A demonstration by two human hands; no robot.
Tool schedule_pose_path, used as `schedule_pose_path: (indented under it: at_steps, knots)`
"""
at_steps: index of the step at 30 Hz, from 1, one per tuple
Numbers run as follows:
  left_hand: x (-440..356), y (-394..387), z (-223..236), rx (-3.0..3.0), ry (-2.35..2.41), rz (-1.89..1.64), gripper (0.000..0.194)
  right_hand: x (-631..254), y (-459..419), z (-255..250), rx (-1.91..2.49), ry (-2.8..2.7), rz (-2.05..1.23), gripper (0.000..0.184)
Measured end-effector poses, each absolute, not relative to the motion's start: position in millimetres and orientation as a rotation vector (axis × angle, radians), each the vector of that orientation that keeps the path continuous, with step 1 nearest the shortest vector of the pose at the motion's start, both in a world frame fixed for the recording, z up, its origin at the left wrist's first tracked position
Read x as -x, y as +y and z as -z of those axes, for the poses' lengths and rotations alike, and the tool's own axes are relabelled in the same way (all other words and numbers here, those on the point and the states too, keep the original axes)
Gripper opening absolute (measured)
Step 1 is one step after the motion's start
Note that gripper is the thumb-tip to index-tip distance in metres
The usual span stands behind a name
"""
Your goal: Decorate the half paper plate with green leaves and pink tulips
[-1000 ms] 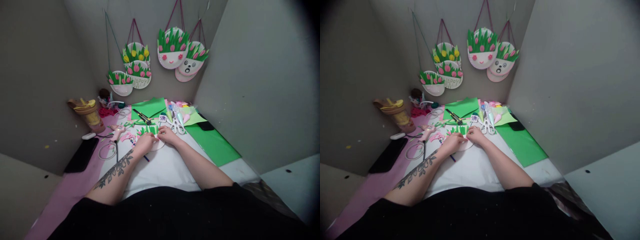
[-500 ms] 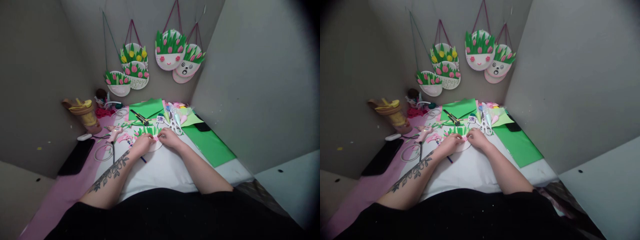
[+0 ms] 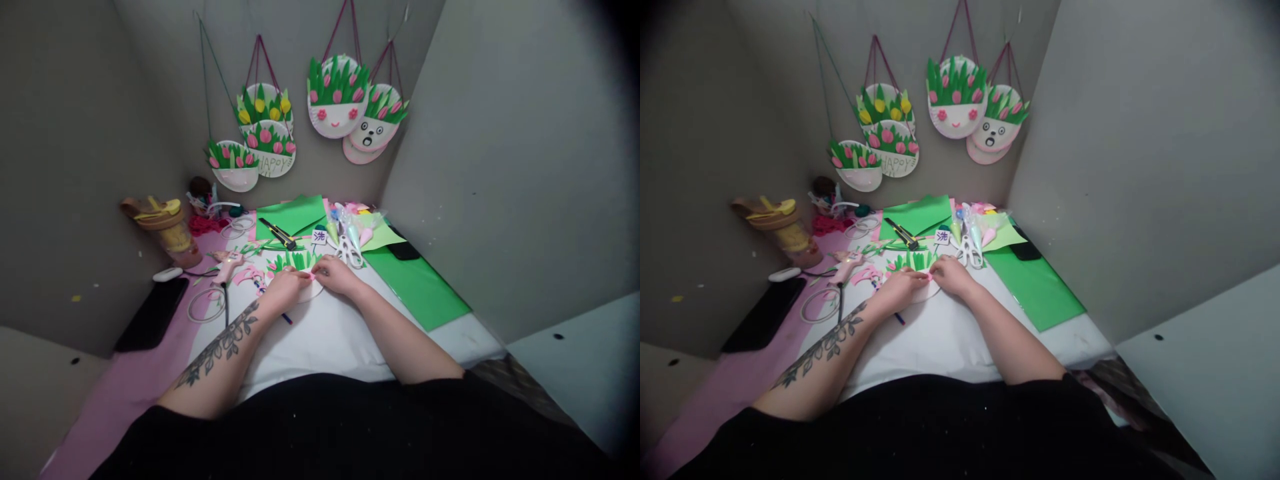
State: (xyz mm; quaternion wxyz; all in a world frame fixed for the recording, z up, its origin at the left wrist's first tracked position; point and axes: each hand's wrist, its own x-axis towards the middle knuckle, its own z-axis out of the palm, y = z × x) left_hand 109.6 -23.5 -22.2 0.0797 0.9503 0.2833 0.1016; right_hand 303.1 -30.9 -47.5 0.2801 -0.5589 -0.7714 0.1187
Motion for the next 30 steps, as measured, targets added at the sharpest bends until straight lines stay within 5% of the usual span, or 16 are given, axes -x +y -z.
schedule_pose_path:
  at_steps: [30]
  knots:
    - [-113, -36, 17, -2.956, 1.103, -0.104, 0.035, -288, -13, 52, 1.792, -2.017, -0.365, 0.021]
